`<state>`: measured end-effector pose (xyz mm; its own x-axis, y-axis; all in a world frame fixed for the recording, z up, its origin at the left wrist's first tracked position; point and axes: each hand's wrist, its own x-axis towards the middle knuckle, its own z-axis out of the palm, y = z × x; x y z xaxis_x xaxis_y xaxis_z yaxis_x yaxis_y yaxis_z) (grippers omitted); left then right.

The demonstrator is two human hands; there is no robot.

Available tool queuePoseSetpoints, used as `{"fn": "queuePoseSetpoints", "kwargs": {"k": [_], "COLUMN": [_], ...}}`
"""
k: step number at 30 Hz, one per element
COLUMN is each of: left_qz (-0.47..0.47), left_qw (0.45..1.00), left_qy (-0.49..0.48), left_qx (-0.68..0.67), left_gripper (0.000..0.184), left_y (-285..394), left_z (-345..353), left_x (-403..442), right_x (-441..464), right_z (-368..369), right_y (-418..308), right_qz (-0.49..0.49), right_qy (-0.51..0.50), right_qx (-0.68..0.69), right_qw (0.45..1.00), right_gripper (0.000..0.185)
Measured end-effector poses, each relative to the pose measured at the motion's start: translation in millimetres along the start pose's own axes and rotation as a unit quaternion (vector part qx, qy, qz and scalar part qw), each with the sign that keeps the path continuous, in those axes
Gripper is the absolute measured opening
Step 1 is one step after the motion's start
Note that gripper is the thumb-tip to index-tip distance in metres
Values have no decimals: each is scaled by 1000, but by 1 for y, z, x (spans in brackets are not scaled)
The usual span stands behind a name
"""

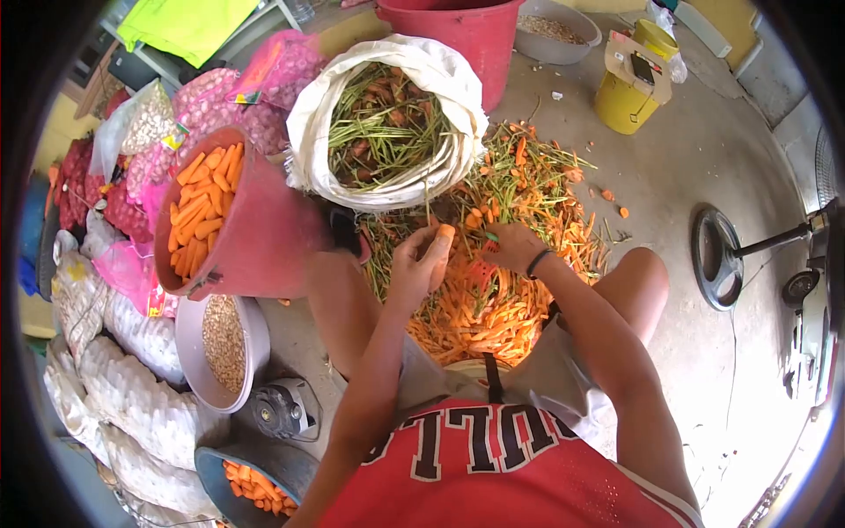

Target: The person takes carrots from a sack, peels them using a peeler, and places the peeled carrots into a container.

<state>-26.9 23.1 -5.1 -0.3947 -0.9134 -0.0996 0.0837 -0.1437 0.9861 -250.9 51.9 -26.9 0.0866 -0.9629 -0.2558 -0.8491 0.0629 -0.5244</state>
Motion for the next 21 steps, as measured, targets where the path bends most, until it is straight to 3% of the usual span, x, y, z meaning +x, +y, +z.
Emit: {"fn": "queuePoseSetpoints", "kwargs": {"k": [1,5,9,12,15,18,19,21], "left_qz": [-32,-132,-167,-176,-183,-186,-187,-181], "left_qw": [997,972,956,955,958,957,957,954], "left_qy": [24,63,36,29,-38,-74,-77,-55], "left_qx": [-67,-182,-238,-235,-215,-210,-210,-234], "left_gripper": [32,36,33,34,35,35,34,34], "left_y": [1,-25,-31,-33,-35,-38,-39,-38], "left_z": [2,-11,-8,-6,-11,-16,-17,-19], "left_x": [-3,-5,-5,-7,-9,-11,-11,-10], "right_x": [-5,-11,-13,-14,-2,10,12,4], "right_z": [-18,-9,-2,-4,-11,-33,-35,-22], "right_y": [-15,-23,-42,-45,-25,1,6,-3], "right_qz": [12,-148,-221,-272,-246,-116,-138,-160], "right_qy": [-23,151,158,217,228,295,338,278], "right_qx": [22,167,150,99,77,76,82,120], "right_qw": [999,963,950,932,939,945,927,939], "right_gripper": [75,73,65,57,55,54,54,54]}}
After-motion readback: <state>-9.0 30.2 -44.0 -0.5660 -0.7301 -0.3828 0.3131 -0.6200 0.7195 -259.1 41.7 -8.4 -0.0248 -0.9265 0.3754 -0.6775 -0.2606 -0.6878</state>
